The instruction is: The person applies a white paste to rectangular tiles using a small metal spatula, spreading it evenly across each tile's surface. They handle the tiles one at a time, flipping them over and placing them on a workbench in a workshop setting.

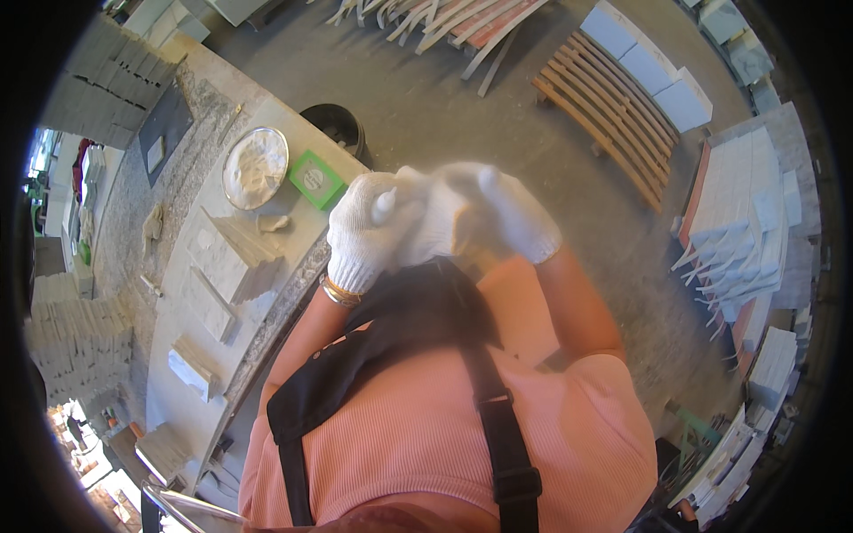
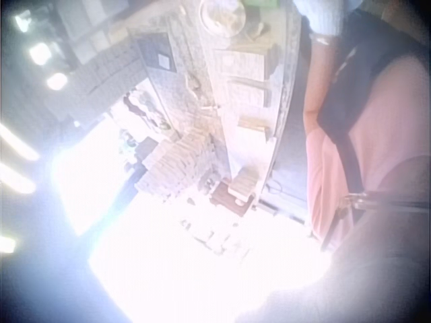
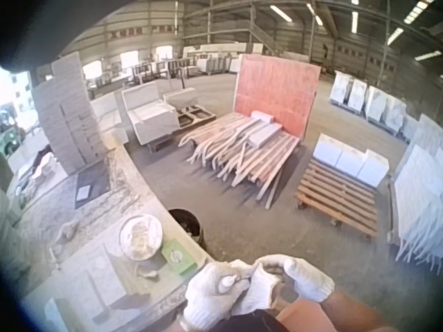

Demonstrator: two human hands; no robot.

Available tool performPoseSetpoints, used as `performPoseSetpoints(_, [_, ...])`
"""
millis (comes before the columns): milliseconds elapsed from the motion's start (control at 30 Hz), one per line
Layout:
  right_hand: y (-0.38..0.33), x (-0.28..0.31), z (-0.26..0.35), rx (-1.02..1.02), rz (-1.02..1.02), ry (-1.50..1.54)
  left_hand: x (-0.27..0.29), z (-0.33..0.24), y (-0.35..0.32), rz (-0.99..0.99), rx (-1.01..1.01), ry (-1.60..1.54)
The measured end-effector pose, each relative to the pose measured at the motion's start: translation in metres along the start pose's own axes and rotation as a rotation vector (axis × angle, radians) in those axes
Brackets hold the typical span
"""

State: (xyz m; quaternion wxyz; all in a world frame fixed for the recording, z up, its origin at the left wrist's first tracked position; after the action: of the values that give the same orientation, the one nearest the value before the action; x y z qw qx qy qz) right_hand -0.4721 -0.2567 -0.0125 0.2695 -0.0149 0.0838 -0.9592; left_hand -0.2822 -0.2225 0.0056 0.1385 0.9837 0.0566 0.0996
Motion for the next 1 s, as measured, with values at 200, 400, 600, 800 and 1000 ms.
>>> performPoseSetpoints(200, [-0.008, -0.003, 0.010, -0.106, -0.029, -0.521, -0.002, 0.009, -0.004, -0.017, 0.227, -0.062])
performPoseSetpoints(400, [-0.011, 0.003, -0.002, -0.185, -0.105, -0.014, 0.002, 0.021, -0.009, -0.055, 0.483, -0.501])
performPoseSetpoints(600, [-0.017, 0.013, -0.027, -0.177, -0.112, 0.292, -0.004, 0.021, -0.008, -0.058, 0.506, -0.614])
performPoseSetpoints(800, [-0.003, 0.019, -0.026, -0.104, 0.000, 0.273, -0.002, 0.036, -0.018, -0.062, 0.629, -0.657])
performPoseSetpoints(1000, [0.050, 0.036, 0.043, -0.006, -0.105, -0.337, 0.027, 0.028, -0.020, -0.100, 0.388, -0.440])
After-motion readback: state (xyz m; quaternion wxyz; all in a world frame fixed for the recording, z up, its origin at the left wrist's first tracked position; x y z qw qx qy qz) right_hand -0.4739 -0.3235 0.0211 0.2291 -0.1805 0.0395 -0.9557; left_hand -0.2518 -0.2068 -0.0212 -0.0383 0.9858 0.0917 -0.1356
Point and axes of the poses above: each hand's wrist, its own y-axis towards the middle knuckle, its own x-axis out of the back of the hand, z = x × y, the point moved 6 cm from there along y, towards the middle knuckle, and after that the axes turned 15 degrees about -y, right-handed, at the moved point
